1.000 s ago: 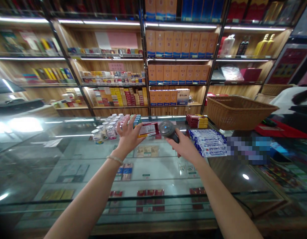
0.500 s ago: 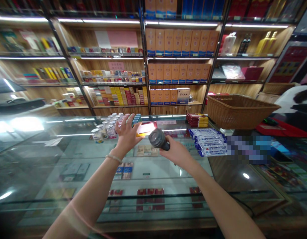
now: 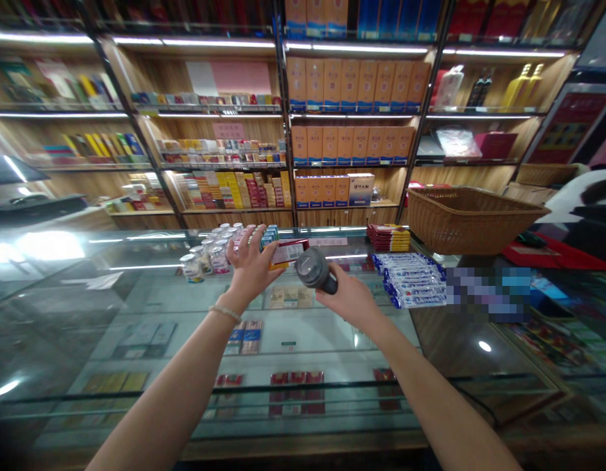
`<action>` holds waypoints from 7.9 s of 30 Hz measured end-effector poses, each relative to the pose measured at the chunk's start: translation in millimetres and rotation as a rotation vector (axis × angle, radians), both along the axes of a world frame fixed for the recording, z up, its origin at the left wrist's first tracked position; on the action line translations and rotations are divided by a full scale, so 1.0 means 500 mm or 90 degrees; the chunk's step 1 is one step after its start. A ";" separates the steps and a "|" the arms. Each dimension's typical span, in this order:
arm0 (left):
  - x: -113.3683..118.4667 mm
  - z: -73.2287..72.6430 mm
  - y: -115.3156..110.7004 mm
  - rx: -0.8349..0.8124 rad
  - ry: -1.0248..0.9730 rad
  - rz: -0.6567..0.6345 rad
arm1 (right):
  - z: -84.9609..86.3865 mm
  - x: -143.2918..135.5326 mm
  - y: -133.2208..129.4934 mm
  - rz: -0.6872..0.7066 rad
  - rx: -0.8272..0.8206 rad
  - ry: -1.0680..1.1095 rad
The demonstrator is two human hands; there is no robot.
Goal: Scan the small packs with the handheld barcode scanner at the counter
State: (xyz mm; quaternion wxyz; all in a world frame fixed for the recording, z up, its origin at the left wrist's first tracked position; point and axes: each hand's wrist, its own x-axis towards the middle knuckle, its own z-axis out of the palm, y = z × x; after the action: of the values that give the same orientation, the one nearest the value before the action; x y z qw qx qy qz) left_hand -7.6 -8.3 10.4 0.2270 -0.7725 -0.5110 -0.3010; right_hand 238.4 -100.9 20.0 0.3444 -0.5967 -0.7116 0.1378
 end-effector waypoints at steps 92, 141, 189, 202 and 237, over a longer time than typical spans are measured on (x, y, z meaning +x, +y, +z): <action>0.007 0.075 -0.030 0.011 -0.062 -0.082 | 0.039 0.010 0.085 -0.033 0.351 -0.200; 0.021 0.081 -0.041 0.043 -0.008 -0.076 | -0.031 0.053 0.150 -0.067 0.461 -0.249; -0.516 -0.053 -0.102 -0.302 0.095 0.102 | -0.121 -0.427 0.112 0.221 0.157 -0.263; -0.509 -0.060 -0.136 -0.271 0.091 0.083 | -0.125 -0.432 0.087 0.219 0.261 -0.297; -0.474 -0.054 -0.160 -0.109 0.111 0.100 | -0.136 -0.440 0.089 0.224 0.280 -0.310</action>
State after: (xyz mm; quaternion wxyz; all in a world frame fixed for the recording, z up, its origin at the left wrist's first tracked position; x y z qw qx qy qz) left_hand -244.7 -88.2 -16.5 0.2270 -0.7696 -0.5722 -0.1695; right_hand 18.5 -56.6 -47.9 0.2564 -0.3923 -0.8768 -0.1073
